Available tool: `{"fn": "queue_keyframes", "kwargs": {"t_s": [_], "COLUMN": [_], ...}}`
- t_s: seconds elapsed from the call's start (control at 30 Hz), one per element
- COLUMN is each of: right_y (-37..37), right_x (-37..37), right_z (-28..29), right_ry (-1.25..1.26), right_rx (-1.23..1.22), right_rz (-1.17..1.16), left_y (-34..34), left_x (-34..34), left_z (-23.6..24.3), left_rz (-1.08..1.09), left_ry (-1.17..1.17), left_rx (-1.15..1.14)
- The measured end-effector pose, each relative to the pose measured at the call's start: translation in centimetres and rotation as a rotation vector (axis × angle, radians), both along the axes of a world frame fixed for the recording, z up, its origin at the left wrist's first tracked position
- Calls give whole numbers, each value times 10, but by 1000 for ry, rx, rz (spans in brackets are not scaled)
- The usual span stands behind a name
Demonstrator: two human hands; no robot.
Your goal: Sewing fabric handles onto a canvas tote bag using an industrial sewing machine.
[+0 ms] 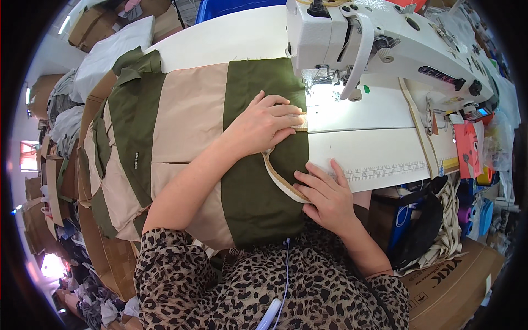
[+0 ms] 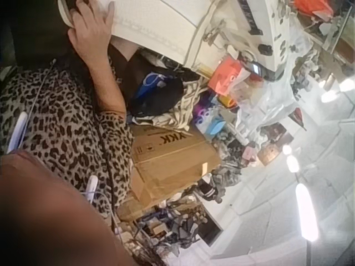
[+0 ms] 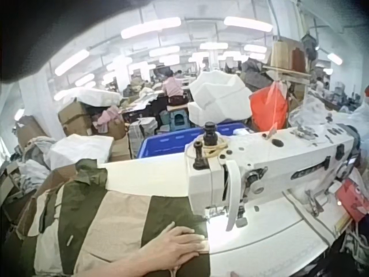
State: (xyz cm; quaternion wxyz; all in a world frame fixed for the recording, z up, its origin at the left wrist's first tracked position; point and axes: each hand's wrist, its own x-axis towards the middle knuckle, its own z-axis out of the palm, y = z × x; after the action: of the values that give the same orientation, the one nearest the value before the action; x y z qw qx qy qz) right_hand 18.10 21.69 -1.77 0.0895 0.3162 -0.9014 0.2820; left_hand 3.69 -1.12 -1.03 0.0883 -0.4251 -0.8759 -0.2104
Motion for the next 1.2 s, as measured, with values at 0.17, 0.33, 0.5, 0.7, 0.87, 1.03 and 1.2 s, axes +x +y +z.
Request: {"fn": "queue_keyframes", "kwargs": {"t_s": [0.17, 0.33, 0.5, 0.7, 0.87, 1.03, 1.2], "right_y": [0, 1, 4, 2, 1, 4, 1], "right_x": [-1, -3, -12, -23, -27, -29, -29], "right_z": [2, 11, 16, 17, 14, 14, 14], "right_ry": [-12, -76, -96, -144, -157, -164, -177], "right_rx": [-6, 6, 47, -5, -27, -47, -63], "right_rz": [0, -56, -96, -128, -160, -189, -184], "left_y": [1, 8, 13, 13, 12, 17, 11], "left_x": [-2, -13, -22, -36, -44, -47, -47], "left_z": [-1, -2, -1, -5, -13, -11, -11], "left_rz": [11, -6, 2, -16, -4, 6, 8], "left_ry": [-14, -33, -22, 0, -42, -48, -52], "left_rx": [9, 27, 27, 104, 94, 118, 88]}}
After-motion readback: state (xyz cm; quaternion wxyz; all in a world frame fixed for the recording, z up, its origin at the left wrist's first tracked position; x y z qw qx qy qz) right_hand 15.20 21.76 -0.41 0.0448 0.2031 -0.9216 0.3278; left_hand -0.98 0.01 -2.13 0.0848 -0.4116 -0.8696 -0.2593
